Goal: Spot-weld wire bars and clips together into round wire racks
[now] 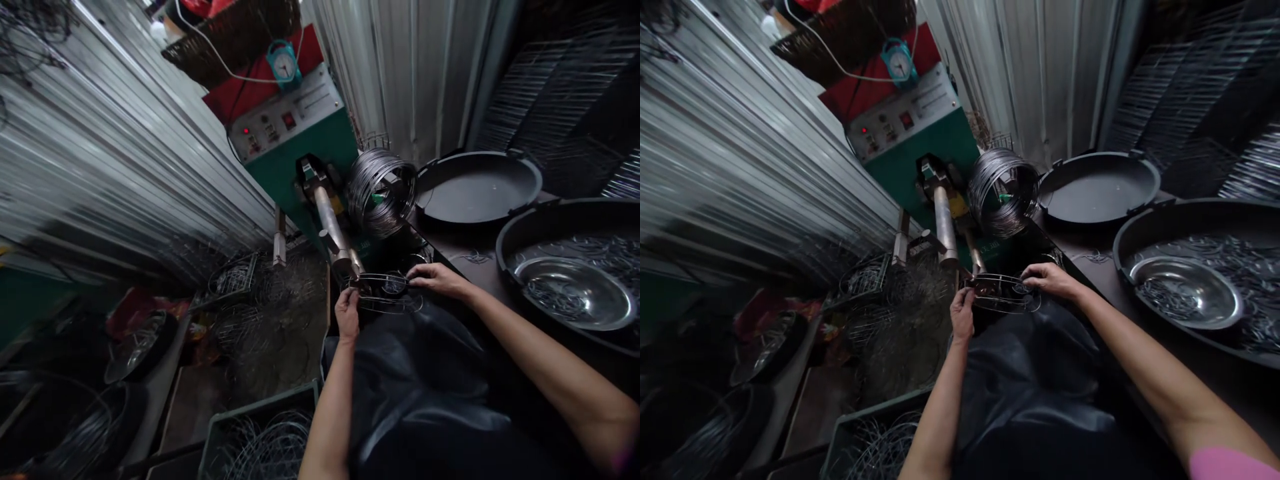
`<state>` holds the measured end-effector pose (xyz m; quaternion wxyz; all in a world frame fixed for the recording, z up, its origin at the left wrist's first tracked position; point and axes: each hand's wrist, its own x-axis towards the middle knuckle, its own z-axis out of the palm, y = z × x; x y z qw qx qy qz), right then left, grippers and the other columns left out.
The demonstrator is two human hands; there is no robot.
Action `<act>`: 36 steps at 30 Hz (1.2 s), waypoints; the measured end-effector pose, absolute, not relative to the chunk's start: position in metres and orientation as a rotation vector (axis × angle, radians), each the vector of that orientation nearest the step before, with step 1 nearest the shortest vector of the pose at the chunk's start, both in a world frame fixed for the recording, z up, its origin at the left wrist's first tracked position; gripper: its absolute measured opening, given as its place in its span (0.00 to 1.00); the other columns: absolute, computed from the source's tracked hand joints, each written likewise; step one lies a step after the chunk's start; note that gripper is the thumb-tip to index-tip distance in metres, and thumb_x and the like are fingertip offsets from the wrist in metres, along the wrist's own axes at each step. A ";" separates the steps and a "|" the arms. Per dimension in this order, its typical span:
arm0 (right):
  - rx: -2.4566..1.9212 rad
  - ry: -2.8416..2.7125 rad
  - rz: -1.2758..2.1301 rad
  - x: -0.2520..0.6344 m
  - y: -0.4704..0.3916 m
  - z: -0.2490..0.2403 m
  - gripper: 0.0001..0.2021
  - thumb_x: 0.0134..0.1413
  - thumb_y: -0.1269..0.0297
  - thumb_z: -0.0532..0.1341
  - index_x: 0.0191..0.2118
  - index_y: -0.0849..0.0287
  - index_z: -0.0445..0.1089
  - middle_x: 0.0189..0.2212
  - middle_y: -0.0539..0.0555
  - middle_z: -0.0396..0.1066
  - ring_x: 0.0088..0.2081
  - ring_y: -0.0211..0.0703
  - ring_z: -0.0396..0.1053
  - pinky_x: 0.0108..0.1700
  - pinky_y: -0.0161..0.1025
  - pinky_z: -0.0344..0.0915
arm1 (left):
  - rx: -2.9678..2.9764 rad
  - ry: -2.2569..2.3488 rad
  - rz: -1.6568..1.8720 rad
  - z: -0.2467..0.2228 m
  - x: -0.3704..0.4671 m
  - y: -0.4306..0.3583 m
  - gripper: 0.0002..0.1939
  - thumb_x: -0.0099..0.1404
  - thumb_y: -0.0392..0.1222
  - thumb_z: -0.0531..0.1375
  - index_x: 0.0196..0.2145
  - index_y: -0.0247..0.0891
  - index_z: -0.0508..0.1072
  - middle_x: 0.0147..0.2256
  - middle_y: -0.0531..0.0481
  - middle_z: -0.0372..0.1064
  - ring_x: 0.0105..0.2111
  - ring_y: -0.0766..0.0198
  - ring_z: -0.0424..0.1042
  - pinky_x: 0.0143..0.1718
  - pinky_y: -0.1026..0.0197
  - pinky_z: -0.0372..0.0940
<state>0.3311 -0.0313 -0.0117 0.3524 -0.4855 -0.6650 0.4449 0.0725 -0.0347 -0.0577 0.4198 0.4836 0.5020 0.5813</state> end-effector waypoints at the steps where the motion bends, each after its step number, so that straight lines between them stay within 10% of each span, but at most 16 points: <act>1: -1.235 -1.732 1.151 0.331 -0.032 -0.009 0.17 0.44 0.50 0.61 0.34 0.59 0.73 0.30 0.52 0.73 0.36 0.46 0.69 0.40 0.39 0.64 | 1.122 1.260 1.474 -0.060 0.071 -0.036 0.14 0.55 0.50 0.61 0.32 0.36 0.71 0.28 0.52 0.68 0.29 0.69 0.67 0.35 0.65 0.61; 36: -1.358 -2.343 0.787 0.261 -0.018 0.037 0.08 0.46 0.69 0.60 0.34 0.57 0.75 0.33 0.52 0.75 0.37 0.44 0.70 0.37 0.33 0.61 | 0.672 1.228 1.512 -0.101 0.039 -0.047 0.19 0.49 0.53 0.64 0.33 0.38 0.67 0.26 0.56 0.62 0.25 0.71 0.63 0.30 0.66 0.62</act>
